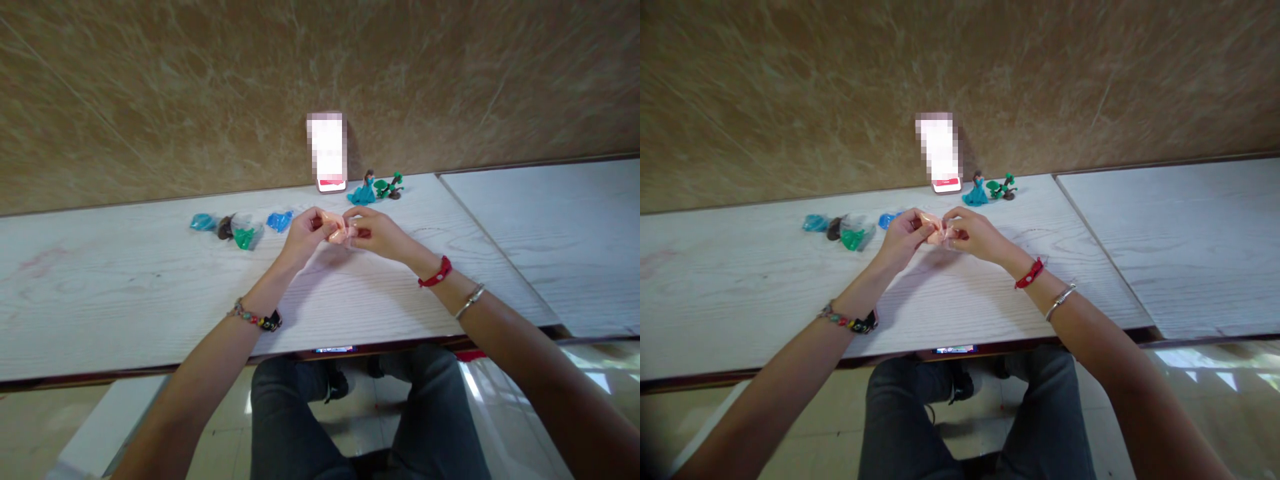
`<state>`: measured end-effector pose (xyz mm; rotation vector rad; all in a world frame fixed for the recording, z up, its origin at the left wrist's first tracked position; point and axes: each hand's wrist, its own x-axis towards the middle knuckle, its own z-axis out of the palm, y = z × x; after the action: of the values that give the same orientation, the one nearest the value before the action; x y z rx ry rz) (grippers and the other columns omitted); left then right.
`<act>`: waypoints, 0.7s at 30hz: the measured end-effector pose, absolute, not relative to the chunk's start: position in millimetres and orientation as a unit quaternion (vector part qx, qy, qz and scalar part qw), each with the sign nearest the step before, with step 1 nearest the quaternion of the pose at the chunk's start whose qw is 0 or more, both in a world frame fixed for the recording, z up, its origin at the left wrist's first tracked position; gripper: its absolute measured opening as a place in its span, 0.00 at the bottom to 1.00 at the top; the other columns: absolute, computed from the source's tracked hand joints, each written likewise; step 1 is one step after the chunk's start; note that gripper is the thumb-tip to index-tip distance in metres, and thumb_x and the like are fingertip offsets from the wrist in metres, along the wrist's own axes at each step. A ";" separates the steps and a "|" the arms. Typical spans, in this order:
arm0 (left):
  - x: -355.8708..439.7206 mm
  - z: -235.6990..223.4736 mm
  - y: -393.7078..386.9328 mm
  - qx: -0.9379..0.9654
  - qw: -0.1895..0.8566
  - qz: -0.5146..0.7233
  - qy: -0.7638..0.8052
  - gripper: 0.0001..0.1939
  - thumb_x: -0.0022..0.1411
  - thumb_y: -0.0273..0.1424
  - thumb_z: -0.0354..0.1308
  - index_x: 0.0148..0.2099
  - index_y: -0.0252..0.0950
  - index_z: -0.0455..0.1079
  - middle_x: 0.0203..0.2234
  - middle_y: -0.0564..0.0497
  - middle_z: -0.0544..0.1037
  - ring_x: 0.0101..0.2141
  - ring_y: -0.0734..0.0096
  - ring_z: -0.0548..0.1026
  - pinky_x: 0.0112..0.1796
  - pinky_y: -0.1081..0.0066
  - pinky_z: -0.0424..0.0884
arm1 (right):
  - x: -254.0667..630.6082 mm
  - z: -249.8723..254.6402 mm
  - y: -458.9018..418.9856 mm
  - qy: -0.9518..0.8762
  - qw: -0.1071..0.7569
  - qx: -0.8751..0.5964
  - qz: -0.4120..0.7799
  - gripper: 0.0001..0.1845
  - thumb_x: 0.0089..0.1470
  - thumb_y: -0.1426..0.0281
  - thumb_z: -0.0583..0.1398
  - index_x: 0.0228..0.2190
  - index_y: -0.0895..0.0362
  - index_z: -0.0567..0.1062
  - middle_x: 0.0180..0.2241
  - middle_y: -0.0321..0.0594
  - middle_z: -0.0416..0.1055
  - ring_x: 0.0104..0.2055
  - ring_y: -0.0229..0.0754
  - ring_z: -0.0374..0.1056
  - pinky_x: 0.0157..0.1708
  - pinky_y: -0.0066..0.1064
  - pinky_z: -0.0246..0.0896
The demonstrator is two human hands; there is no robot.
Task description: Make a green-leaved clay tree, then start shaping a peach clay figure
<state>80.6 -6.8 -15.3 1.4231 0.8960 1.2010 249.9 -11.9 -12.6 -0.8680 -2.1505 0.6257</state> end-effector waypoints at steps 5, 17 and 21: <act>81.5 -13.7 -7.1 0.617 0.492 0.490 0.370 0.16 0.42 0.37 0.64 0.26 0.34 0.62 0.22 0.55 0.71 0.24 0.79 0.68 0.27 0.77 0.64 | 249.4 -14.3 -10.2 -0.850 0.337 -0.322 0.248 0.08 0.45 0.72 0.59 0.19 0.61 0.69 0.38 0.41 0.63 0.26 0.29 0.57 0.27 0.27 0.54; 66.8 -10.3 7.0 0.663 0.416 0.458 0.422 0.13 0.43 0.34 0.63 0.25 0.33 0.62 0.17 0.58 0.67 0.20 0.82 0.65 0.21 0.79 0.61 | 262.1 -6.4 -7.4 -0.854 0.348 -0.324 0.212 0.03 0.45 0.73 0.58 0.23 0.60 0.69 0.37 0.41 0.61 0.29 0.31 0.59 0.28 0.28 0.57; 53.3 -9.9 13.6 0.658 0.415 0.451 0.437 0.12 0.44 0.33 0.62 0.25 0.34 0.61 0.16 0.58 0.66 0.18 0.82 0.65 0.20 0.79 0.60 | 269.2 -4.1 -5.6 -0.807 0.417 -0.346 0.234 0.08 0.47 0.65 0.58 0.28 0.57 0.70 0.33 0.38 0.63 0.32 0.35 0.63 0.31 0.30 0.62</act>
<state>53.3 13.6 -9.9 1.6522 1.0980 1.1334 269.2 -5.6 -4.1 -0.8678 -2.0250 0.5882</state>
